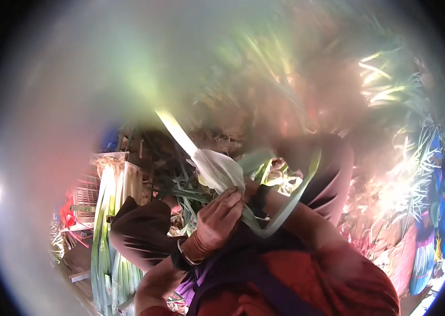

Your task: Cleaning and sorting leeks or similar long green vegetables by peeling away outer layers.

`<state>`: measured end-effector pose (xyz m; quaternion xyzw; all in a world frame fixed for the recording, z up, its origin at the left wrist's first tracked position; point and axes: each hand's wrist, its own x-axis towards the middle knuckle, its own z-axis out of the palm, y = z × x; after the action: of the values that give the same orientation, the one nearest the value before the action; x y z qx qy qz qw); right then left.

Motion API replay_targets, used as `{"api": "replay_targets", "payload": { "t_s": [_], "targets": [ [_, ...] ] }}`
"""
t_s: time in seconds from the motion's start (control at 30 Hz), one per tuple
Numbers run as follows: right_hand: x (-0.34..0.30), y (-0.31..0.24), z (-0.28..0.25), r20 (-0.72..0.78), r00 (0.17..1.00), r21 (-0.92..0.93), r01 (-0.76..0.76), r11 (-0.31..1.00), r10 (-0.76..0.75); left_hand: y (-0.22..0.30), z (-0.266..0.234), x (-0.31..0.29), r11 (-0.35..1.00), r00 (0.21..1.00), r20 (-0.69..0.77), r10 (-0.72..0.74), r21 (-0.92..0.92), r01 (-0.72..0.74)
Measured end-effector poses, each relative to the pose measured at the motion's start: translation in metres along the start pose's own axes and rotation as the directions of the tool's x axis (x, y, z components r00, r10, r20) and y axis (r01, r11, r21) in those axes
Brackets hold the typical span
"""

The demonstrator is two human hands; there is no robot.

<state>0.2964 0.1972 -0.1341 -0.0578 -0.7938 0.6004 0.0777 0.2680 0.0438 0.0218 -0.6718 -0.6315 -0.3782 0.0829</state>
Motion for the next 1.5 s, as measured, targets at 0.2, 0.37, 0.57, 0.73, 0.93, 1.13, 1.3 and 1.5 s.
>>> {"api": "replay_targets", "payload": {
  "t_s": [0.2, 0.37, 0.57, 0.73, 0.93, 1.13, 1.3, 1.5],
  "targets": [
    [0.032, -0.117, -0.025, 0.032, 0.999, 0.642, -0.039, 0.766, 0.025, -0.025, -0.088, 0.046, 0.975, 0.981, 0.052, -0.187, -0.109, 0.192],
    [0.027, -0.155, -0.006, 0.606, 0.794, 0.717, -0.519, 0.464, -0.049, -0.116, -0.117, 0.05, 0.275, 0.823, 0.121, -0.555, -0.907, 0.319],
    [0.031, -0.151, 0.025, 0.444, 0.86, 0.543, -0.035, 0.839, -0.252, -0.126, -0.115, 0.046, 0.002, 0.451, 0.086, -0.888, -0.982, 0.191],
    [0.08, -0.157, 0.024, 0.268, 0.956, 0.304, -0.203, 0.931, 0.121, -0.158, -0.109, 0.021, 0.18, 0.545, -0.092, -0.834, -0.978, 0.109],
    [0.12, -0.113, 0.085, -0.21, 0.931, 0.663, -0.088, 0.743, 0.298, -0.17, -0.088, 0.009, 0.356, 0.379, -0.292, -0.878, -0.928, 0.111],
    [0.141, -0.053, 0.105, -0.246, 0.962, 0.228, -0.06, 0.972, 0.118, -0.167, -0.081, -0.005, 0.403, 0.346, -0.314, -0.884, -0.886, 0.228],
    [0.188, 0.074, 0.099, -0.403, 0.887, 0.032, -0.235, 0.972, 0.227, -0.155, -0.06, 0.016, 0.485, 0.508, -0.306, -0.805, -0.833, 0.267],
    [0.162, -0.014, 0.09, -0.515, 0.771, -0.227, -0.543, 0.808, 0.374, -0.14, -0.063, -0.026, 0.458, 0.494, -0.295, -0.818, -0.853, 0.249]
  ]
}}
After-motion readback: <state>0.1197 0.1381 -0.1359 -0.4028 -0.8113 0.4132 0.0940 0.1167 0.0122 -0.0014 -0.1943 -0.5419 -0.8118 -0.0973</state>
